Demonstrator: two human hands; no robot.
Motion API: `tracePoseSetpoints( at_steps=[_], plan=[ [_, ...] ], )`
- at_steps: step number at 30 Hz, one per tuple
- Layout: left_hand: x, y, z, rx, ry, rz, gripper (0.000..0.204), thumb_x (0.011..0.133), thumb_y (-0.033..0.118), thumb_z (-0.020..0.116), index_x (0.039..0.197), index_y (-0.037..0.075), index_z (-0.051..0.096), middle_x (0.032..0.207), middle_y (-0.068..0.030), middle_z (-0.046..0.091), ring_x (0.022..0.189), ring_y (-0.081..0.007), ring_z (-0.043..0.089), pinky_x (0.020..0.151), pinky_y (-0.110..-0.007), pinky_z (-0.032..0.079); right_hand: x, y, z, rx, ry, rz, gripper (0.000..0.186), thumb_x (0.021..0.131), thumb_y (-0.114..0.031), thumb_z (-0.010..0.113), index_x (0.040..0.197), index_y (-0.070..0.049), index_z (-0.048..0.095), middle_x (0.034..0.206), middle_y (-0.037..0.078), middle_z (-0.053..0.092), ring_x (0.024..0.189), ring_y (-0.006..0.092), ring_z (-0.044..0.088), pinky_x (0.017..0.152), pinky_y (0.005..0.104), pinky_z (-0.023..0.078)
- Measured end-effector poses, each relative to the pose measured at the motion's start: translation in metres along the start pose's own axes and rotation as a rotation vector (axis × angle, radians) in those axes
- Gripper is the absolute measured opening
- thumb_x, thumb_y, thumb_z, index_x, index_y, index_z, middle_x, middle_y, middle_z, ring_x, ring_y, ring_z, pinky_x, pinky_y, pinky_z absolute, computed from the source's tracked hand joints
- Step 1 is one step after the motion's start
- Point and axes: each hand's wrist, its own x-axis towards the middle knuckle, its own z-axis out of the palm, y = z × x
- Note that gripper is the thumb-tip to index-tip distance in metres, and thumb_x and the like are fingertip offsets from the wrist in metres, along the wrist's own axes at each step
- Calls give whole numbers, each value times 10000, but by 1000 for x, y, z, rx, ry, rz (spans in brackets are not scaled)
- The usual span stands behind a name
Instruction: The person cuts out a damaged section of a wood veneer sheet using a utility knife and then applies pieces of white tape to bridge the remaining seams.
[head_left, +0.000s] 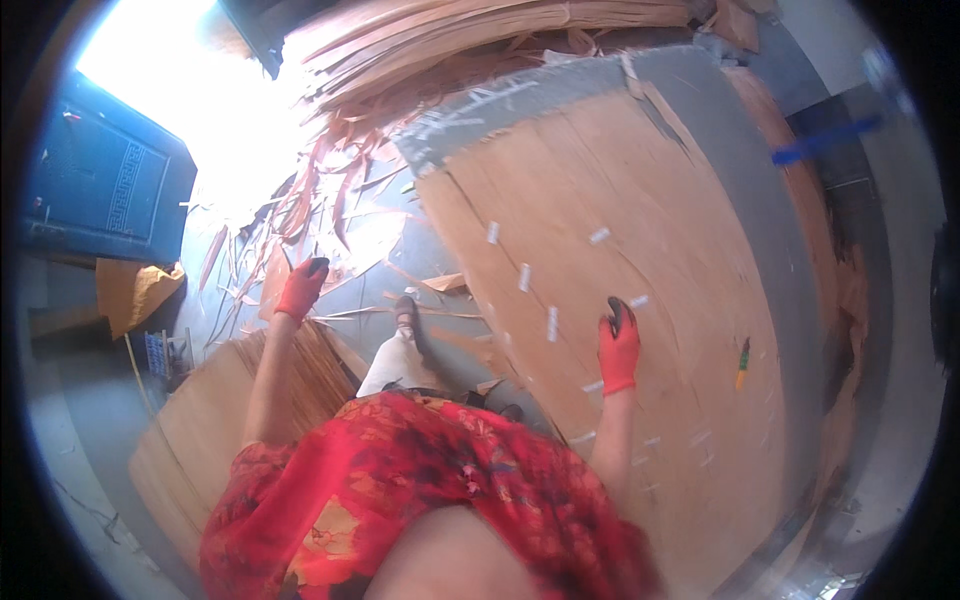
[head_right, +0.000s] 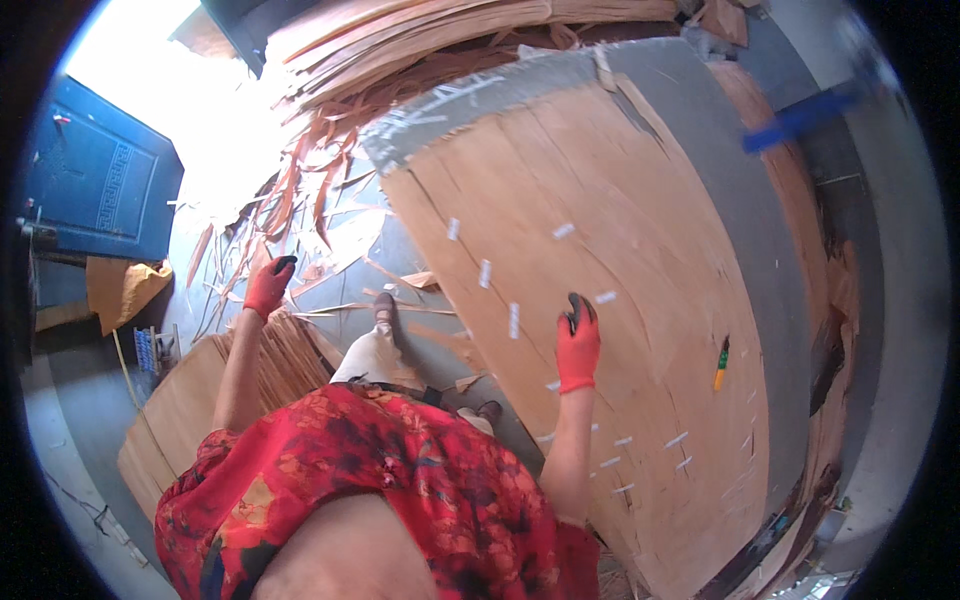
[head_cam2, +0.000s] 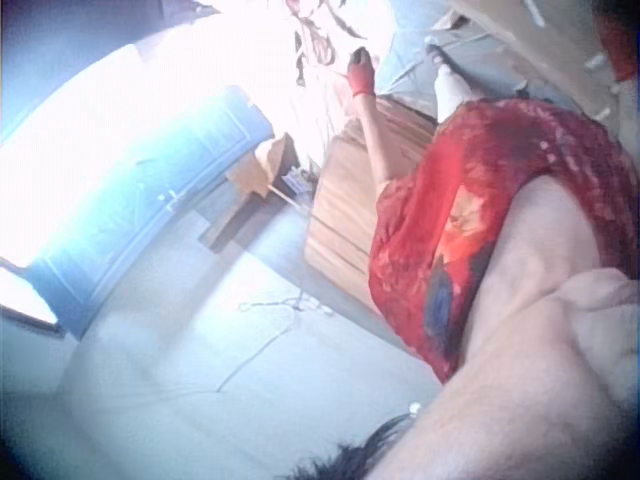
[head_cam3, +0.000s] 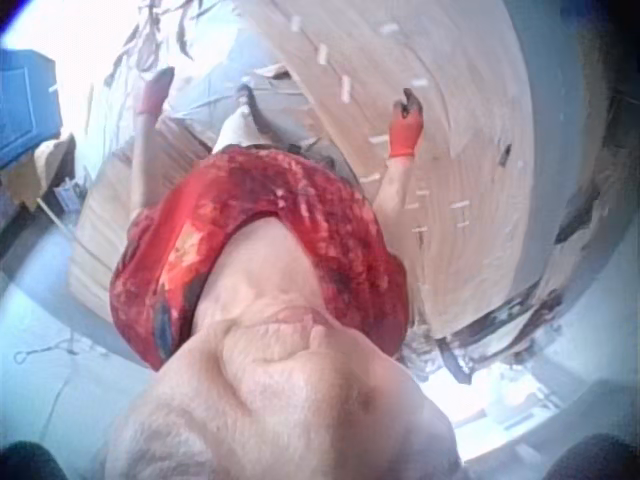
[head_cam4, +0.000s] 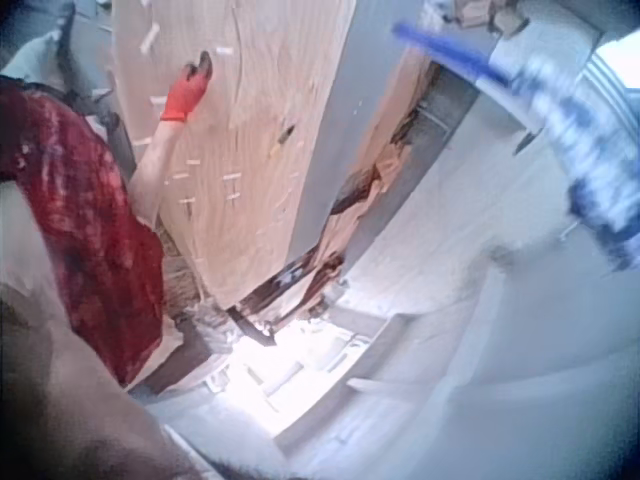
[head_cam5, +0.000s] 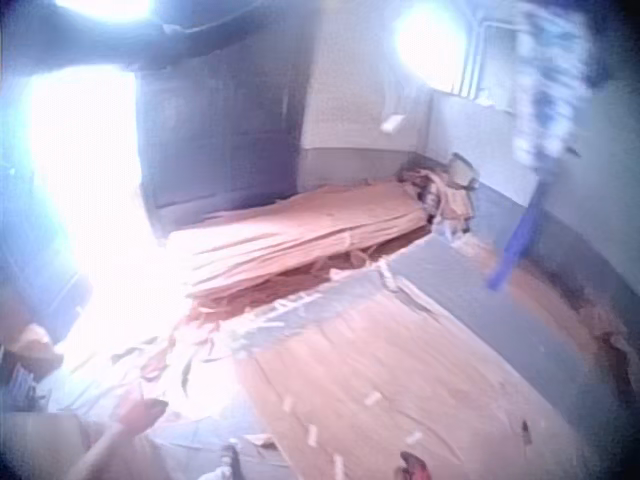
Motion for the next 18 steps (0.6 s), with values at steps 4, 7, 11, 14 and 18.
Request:
tracePoseSetpoints(
  at_steps=[4,7,11,14,18],
  plan=[
    [43,-47,-39,-110,-25,48,284,968,265,616,1146,55,685,767,1,616,645,-93,536,583,-279,434,68,-61,90,-275,-106,-138,403,920,-155,629,1306,-45,593,1389,226,528,1268,374,511,1053,427,432],
    [68,-40,-70,16,-95,58,332,974,294,603,1191,50,665,909,-33,675,756,-117,578,691,-299,473,109,-88,125,-377,-62,-130,448,919,-188,646,1344,-64,575,1451,244,470,1348,391,434,1098,472,389],
    [112,-37,-99,97,-143,35,343,982,288,592,1221,49,654,954,-42,690,780,-123,578,721,-303,478,154,-108,164,-518,146,-198,513,923,-256,647,1398,-102,529,1470,227,459,1354,405,417,1119,516,345],
    [157,-20,-112,63,-237,62,343,984,270,591,1243,53,648,962,-31,685,782,-116,569,712,-299,474,173,-106,200,-658,227,-189,519,930,-306,617,1410,-134,520,1481,207,456,1354,415,410,1108,549,332],
    [235,43,-121,49,-303,108,339,980,248,598,1259,62,651,1003,-31,680,826,-114,574,747,-287,480,175,-102,226,-801,259,-134,528,914,-335,593,1408,-158,532,1493,183,451,1357,422,402,1087,585,324]
  ],
)
